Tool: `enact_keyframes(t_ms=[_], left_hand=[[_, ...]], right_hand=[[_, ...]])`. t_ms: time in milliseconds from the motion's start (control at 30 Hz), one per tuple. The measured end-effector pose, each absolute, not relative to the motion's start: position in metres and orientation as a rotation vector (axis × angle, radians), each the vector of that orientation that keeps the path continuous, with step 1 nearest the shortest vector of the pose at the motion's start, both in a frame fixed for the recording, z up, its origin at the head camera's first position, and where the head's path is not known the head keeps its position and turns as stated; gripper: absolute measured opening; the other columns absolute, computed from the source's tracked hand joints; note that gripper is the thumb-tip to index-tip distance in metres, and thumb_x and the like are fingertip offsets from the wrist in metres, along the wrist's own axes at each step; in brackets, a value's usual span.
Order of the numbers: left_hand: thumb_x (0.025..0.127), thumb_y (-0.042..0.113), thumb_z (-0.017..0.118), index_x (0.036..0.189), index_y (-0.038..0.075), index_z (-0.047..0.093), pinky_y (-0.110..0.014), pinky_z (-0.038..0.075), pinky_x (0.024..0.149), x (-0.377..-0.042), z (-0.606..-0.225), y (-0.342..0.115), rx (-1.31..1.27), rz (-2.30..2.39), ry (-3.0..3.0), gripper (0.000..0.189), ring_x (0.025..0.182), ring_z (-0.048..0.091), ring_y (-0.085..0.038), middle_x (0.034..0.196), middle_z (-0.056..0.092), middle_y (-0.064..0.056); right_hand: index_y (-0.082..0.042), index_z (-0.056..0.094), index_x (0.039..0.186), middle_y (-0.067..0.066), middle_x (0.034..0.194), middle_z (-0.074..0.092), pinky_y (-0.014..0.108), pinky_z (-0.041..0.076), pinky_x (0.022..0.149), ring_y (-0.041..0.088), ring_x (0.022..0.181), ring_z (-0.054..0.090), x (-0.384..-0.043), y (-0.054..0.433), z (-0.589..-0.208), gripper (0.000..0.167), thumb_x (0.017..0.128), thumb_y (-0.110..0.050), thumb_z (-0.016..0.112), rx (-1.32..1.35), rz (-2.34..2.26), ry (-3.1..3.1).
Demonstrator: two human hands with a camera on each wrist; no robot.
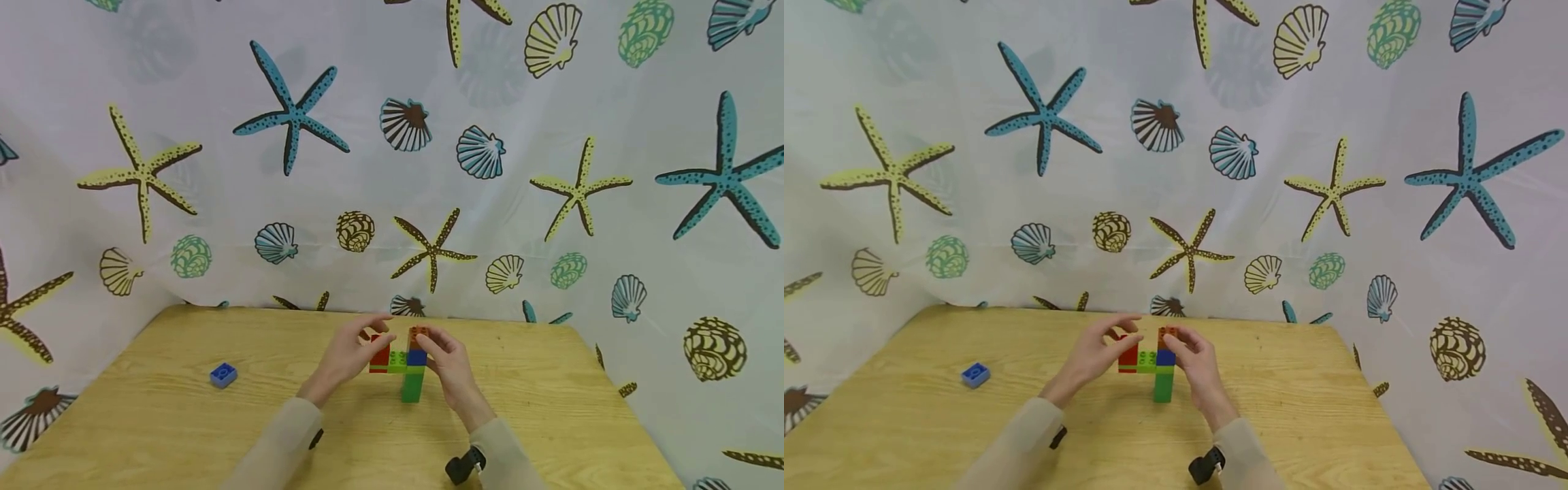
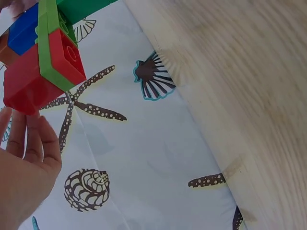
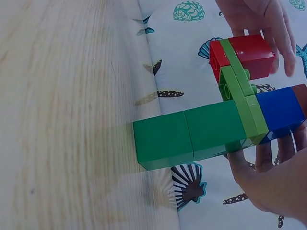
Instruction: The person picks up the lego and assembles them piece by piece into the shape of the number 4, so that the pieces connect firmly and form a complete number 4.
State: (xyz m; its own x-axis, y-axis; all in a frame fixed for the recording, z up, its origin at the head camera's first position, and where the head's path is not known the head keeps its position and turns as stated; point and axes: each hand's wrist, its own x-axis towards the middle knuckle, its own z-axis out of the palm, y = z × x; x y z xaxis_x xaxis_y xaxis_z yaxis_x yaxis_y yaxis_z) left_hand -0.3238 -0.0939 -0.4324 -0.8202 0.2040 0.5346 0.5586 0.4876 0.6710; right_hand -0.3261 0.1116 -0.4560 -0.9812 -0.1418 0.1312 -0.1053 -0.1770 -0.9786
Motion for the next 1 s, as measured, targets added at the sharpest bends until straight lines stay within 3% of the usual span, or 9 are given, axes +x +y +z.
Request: enact_keyframes(t_ms=[167, 267, 500, 667, 1000], left_hand=[[0.092, 0.031, 0.069, 0.109, 0.019, 0.073, -0.028, 0.044, 0.069, -0.325, -0.431, -0.106, -0.518, -1.372, -2.282, 0.021, 0.084, 0.057, -0.013, 0.092, 0.07, 0.005], [0.092, 0.035, 0.068, 0.104, 0.019, 0.075, -0.026, 0.043, 0.07, -0.325, -0.431, -0.113, -0.467, -1.442, -2.267, 0.021, 0.083, 0.057, -0.012, 0.092, 0.071, 0.005], [0.093, 0.036, 0.067, 0.1, 0.016, 0.075, -0.026, 0.049, 0.061, -0.328, -0.43, -0.129, -0.469, -1.513, -2.282, 0.023, 0.071, 0.058, -0.018, 0.088, 0.071, -0.007], [0.093, 0.038, 0.067, 0.098, 0.017, 0.075, -0.027, 0.05, 0.06, -0.331, -0.43, -0.145, -0.448, -1.536, -2.3, 0.023, 0.069, 0.058, -0.024, 0.085, 0.069, -0.009], [0.094, 0.037, 0.065, 0.104, 0.013, 0.073, -0.031, 0.05, 0.061, -0.334, -0.442, -0.18, -0.421, -1.578, -2.393, 0.028, 0.065, 0.056, -0.017, 0.085, 0.069, -0.007]], right_hand=[[-0.002, 0.058, 0.131, 0.001, 0.116, 0.066, 0.046, 0.046, 0.103, 0.012, 0.106, 0.062, -0.327, 0.113, -0.456, 0.048, 0.094, -0.031, 0.067, -0.297, -2.379, 2.002], [0.0, 0.057, 0.133, 0.001, 0.117, 0.066, 0.047, 0.045, 0.104, 0.012, 0.106, 0.062, -0.326, 0.113, -0.456, 0.051, 0.094, -0.031, 0.067, -0.308, -2.375, 2.0], [0.001, 0.054, 0.136, 0.002, 0.12, 0.065, 0.048, 0.043, 0.106, 0.011, 0.108, 0.062, -0.327, 0.112, -0.457, 0.052, 0.095, -0.029, 0.065, -0.329, -2.365, 1.998], [0.001, 0.054, 0.136, 0.004, 0.122, 0.065, 0.047, 0.044, 0.106, 0.011, 0.108, 0.062, -0.327, 0.112, -0.457, 0.052, 0.095, -0.029, 0.065, -0.317, -2.361, 2.005], [-0.001, 0.053, 0.137, 0.008, 0.127, 0.062, 0.048, 0.043, 0.106, 0.013, 0.11, 0.061, -0.323, 0.111, -0.456, 0.057, 0.093, -0.034, 0.068, -0.288, -2.355, 1.995]])
